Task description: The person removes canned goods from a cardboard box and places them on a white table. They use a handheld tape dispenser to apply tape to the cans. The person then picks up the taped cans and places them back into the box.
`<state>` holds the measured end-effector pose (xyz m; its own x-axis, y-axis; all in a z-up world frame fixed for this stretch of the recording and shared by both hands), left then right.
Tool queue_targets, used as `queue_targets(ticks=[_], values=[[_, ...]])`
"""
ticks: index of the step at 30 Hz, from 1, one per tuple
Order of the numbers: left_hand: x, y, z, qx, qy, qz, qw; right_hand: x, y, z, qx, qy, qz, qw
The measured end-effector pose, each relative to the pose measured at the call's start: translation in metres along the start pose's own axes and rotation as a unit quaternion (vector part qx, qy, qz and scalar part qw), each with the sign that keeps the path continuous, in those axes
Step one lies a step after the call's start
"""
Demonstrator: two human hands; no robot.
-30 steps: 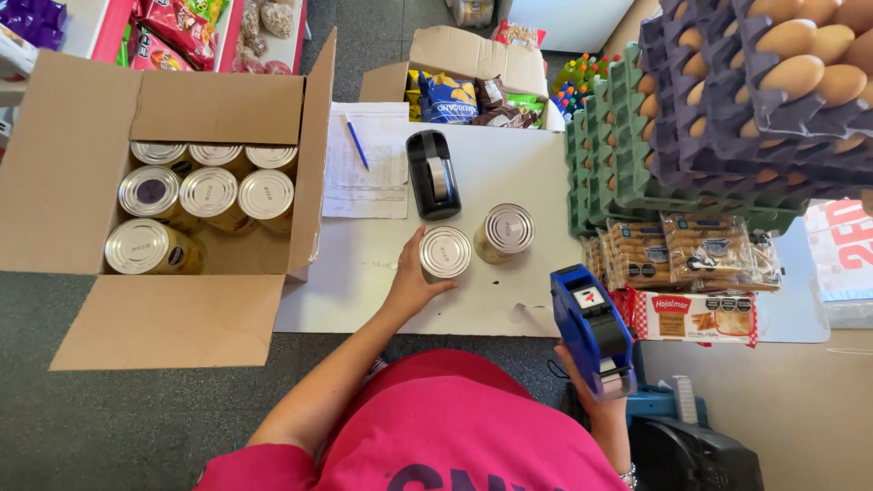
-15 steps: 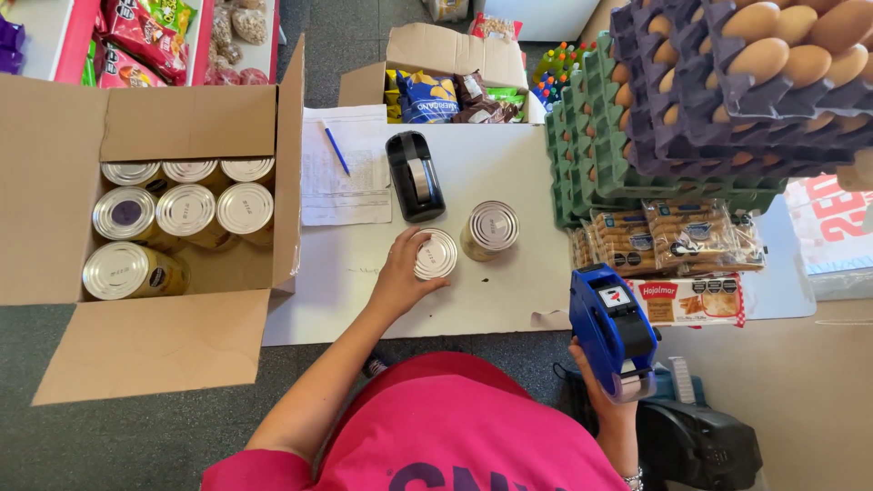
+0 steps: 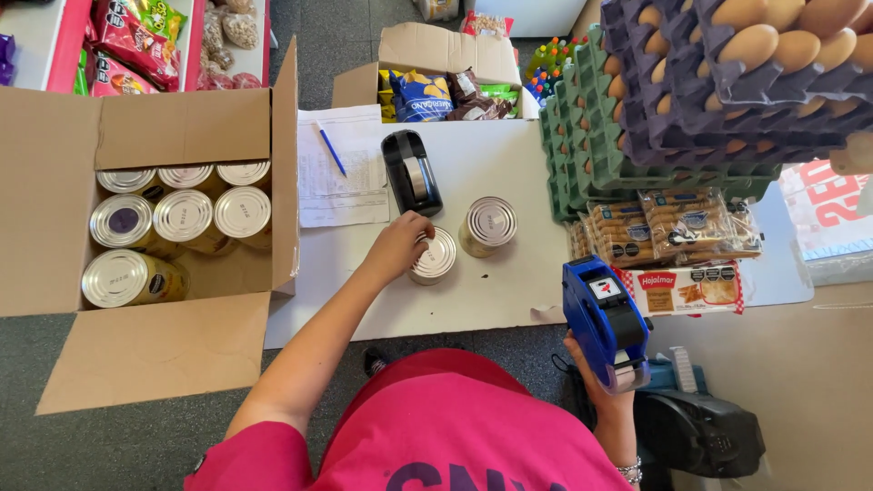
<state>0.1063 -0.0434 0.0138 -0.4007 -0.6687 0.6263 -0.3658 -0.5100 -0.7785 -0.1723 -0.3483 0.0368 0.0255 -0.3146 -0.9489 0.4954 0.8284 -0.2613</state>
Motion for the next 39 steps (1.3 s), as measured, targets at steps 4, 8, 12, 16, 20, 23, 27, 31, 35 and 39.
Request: queue_targets(ticks=[4,8,12,16,20,23,27,31,35,39], values=[[0.005,0.001,0.006,-0.115,-0.074,-0.021,0.99,-0.017,0.002,-0.003,0.007,-0.025,0.002,1.0],[-0.001,0.011,0.021,-0.138,-0.028,0.046,0.989,0.003,-0.004,-0.01,0.007,-0.056,-0.006,0.998],[-0.001,0.025,0.03,-0.079,0.089,0.2,0.973,-0.014,-0.002,-0.012,0.007,-0.08,0.015,0.997],[0.0,0.024,0.033,-0.078,0.109,0.202,0.97,-0.011,-0.003,-0.011,0.021,0.013,0.003,1.0],[0.003,0.028,0.039,-0.147,0.117,0.202,0.961,-0.007,0.0,-0.013,0.008,0.007,0.012,1.0],[0.014,0.023,0.038,-0.185,0.142,0.227,0.945,-0.009,0.002,-0.013,-0.002,0.011,0.028,1.0],[0.023,0.012,0.03,-0.217,0.138,0.209,0.943,-0.018,-0.001,-0.018,0.012,-0.017,-0.005,1.0],[0.025,0.004,0.025,-0.266,0.123,0.097,0.951,-0.004,-0.006,-0.023,0.026,0.038,0.009,0.999],[0.04,0.003,0.023,-0.306,0.13,0.063,0.941,-0.015,-0.007,-0.027,0.011,-0.026,-0.03,0.999],[0.042,0.022,0.032,-0.31,0.154,0.132,0.929,-0.016,-0.005,-0.022,0.02,0.028,-0.011,0.999]])
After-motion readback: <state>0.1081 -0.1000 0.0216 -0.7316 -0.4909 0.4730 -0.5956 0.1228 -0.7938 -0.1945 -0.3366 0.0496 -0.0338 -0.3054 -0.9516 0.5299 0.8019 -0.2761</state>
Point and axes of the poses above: each hand's wrist, its own z-axis towards the middle knuckle, its own y-axis out of the palm, x = y × z, the point moved 10 cm from there along z, towards the middle knuckle, and after that the axes turned 5 degrees about z, right-handed, at the moved point
